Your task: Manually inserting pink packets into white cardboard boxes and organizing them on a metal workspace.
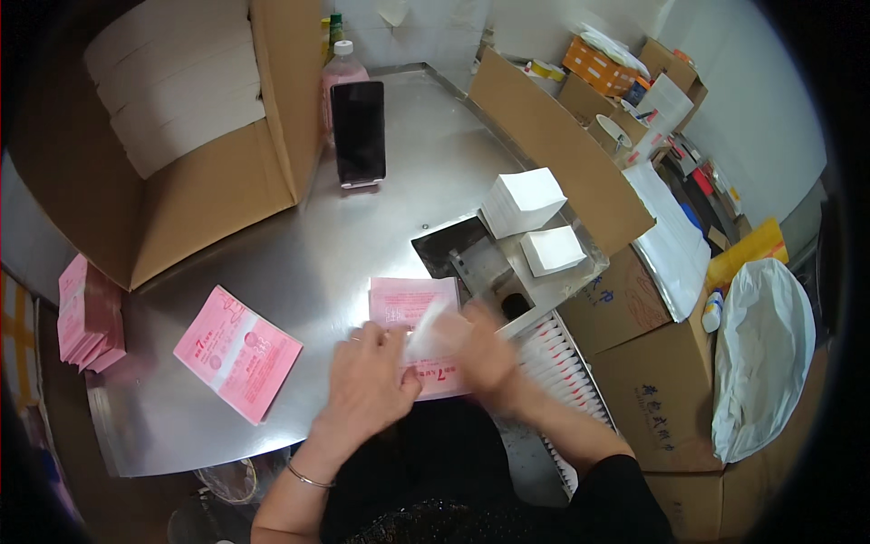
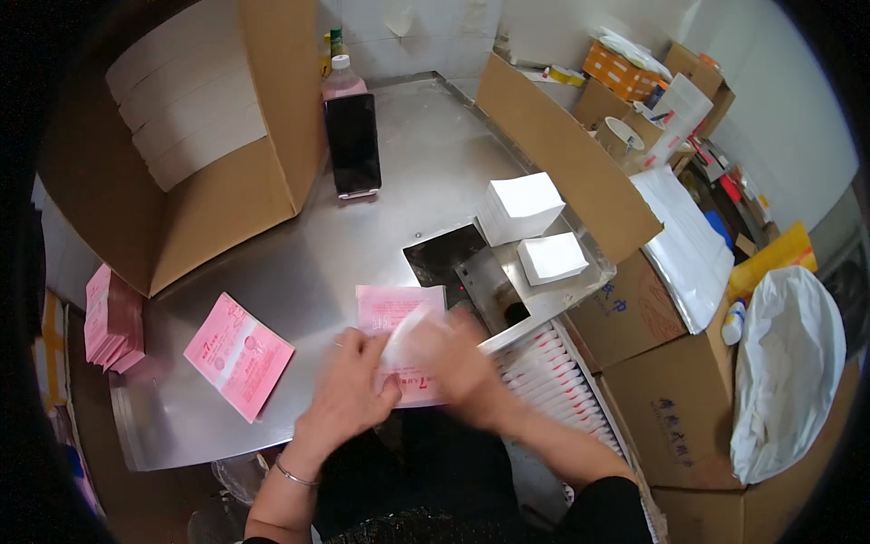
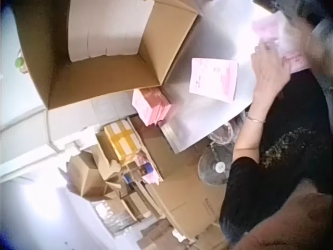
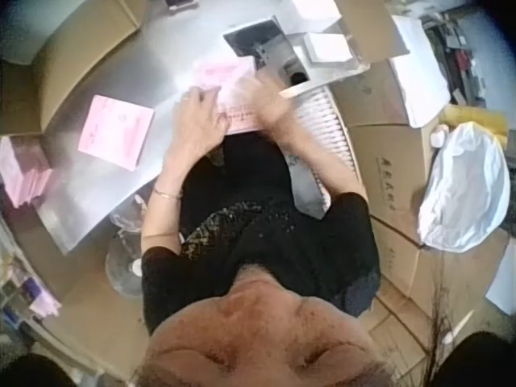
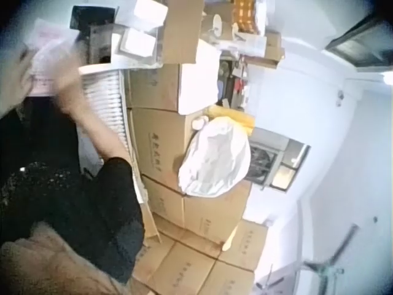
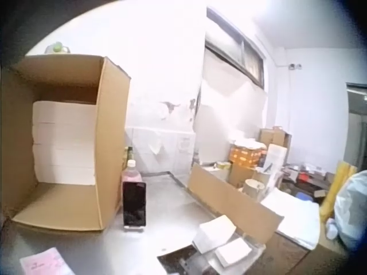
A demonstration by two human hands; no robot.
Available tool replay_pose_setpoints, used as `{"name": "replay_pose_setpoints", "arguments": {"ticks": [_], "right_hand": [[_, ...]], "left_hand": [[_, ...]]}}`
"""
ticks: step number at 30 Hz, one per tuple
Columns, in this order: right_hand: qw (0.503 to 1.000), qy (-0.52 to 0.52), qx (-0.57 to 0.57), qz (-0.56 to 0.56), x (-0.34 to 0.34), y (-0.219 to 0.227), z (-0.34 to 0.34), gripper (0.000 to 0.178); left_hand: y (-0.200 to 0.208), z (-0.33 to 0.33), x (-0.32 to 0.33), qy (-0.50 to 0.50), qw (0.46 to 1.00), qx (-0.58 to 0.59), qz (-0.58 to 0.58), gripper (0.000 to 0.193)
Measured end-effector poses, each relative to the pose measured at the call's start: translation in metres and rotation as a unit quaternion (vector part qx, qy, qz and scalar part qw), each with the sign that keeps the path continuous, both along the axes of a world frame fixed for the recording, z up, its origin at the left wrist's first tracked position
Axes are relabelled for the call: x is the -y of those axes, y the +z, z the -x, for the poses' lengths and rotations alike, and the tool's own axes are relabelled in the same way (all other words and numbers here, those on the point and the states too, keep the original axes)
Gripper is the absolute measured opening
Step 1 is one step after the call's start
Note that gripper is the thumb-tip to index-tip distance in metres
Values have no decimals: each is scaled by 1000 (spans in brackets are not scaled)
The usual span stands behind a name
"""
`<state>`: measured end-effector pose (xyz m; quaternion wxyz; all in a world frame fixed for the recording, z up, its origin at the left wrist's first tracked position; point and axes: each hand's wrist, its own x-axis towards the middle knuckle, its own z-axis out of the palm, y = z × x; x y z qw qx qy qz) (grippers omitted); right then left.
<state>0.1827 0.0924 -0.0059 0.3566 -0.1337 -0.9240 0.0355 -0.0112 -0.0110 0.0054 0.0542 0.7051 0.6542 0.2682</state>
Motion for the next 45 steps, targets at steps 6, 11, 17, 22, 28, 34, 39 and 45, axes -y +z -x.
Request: {"name": "replay_pose_setpoints", "arguments": {"ticks": [6, 11, 17, 22, 28, 34, 39, 45], "right_hand": [[982, -61, 179, 13, -15, -17, 51, 34], [938, -175, 261, 147, -78, -31, 48, 36], [892, -251, 299, 228, -82, -6, 0, 17], [943, -325, 19, -74, -89, 19, -39, 17], [895, -442, 38, -49, -122, -6, -66, 20], [925, -380, -2, 4, -125, -4, -75, 19], [919, -387, -24, 67, -125, 3, -80, 18], [920, -382, -31, 76, -120, 5, -82, 18]], "left_hand": [[5, -15, -7, -11, 998, 46, -37, 81], [23, 9, 23, 35, 999, 20, 15, 69], [14, 24, 46, 56, 996, 40, -61, 25], [21, 77, 79, 329, 929, -67, -156, 28], [4, 92, 91, 232, 967, -94, 48, 27], [8, 22, 36, -1, 999, 37, -30, 46], [-4, 0, 6, 37, 996, -35, -80, 27], [-14, 1, 2, -13, 998, 31, -59, 18]]}}
